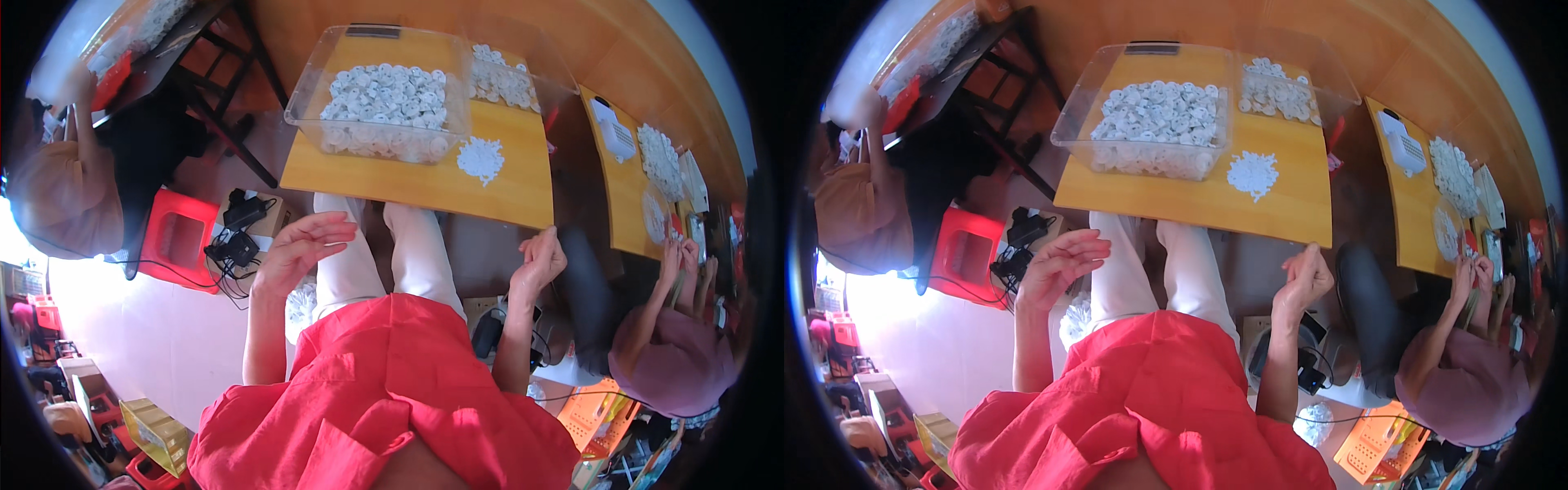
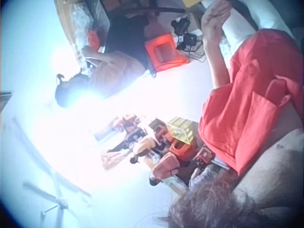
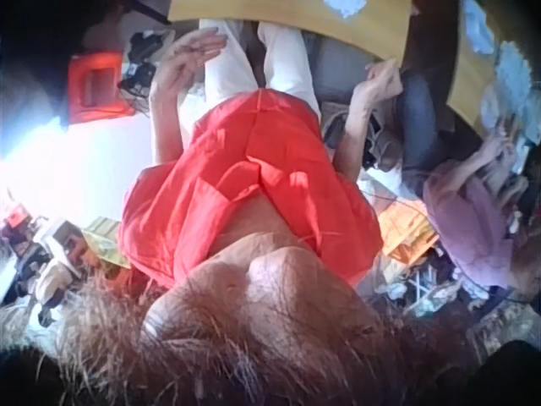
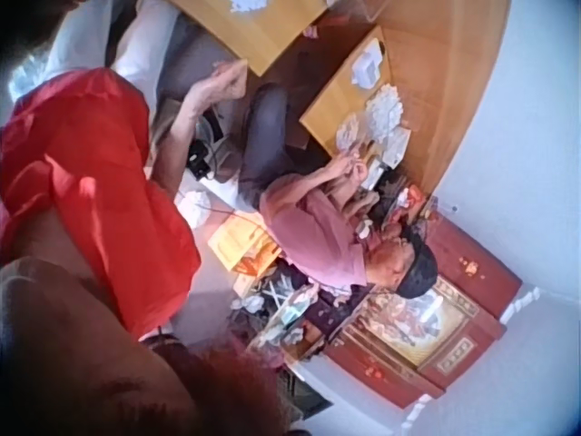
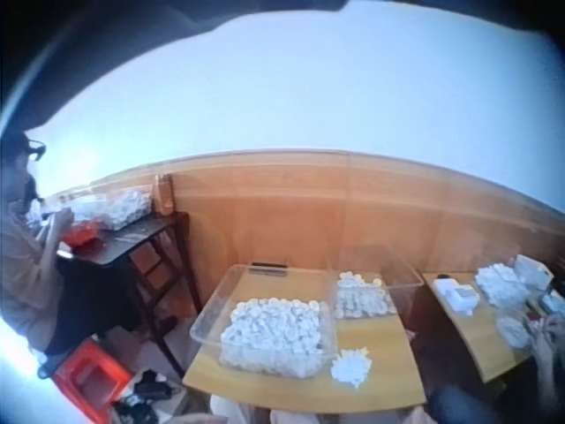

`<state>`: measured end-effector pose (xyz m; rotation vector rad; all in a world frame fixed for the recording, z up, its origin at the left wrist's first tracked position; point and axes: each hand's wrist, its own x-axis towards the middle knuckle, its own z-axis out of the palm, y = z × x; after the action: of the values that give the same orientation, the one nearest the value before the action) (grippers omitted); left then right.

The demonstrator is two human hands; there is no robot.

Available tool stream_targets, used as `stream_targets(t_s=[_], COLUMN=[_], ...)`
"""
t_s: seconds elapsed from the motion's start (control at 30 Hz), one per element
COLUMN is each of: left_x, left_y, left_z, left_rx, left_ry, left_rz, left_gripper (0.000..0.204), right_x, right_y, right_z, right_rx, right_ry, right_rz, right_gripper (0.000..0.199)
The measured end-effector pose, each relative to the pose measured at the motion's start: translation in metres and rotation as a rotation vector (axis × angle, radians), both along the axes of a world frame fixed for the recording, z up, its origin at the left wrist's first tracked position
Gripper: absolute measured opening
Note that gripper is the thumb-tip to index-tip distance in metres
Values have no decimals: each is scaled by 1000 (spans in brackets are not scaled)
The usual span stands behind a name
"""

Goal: Assembling small white plastic components by hand at a workbench.

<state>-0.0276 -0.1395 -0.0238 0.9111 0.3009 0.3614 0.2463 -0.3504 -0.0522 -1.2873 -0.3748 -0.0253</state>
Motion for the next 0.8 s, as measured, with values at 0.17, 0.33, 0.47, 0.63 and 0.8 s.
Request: stream_targets(t_s=[0.17,0.33,0.47,0.63,0.8], left_x=[-2,-6,-5,7,21], left_y=[-5,-8,-13,-17,-12], left_z=[3,3,6,14,10], left_rx=[76,103,138,107,108], left_ry=[49,61,52,8,4], left_rz=[80,74,66,24,-29], left_gripper=[39,37,33,36,37], right_x=[11,-1,16,9,4], right_y=[-45,-43,-45,-28,-20], right_z=[-139,-136,-139,-132,-124], right_rx=[-934,-829,-446,-506,-602], right_ry=[-452,-219,305,294,1], right_rz=[14,19,344,180,370], right_gripper=[34,45,10,16,33])
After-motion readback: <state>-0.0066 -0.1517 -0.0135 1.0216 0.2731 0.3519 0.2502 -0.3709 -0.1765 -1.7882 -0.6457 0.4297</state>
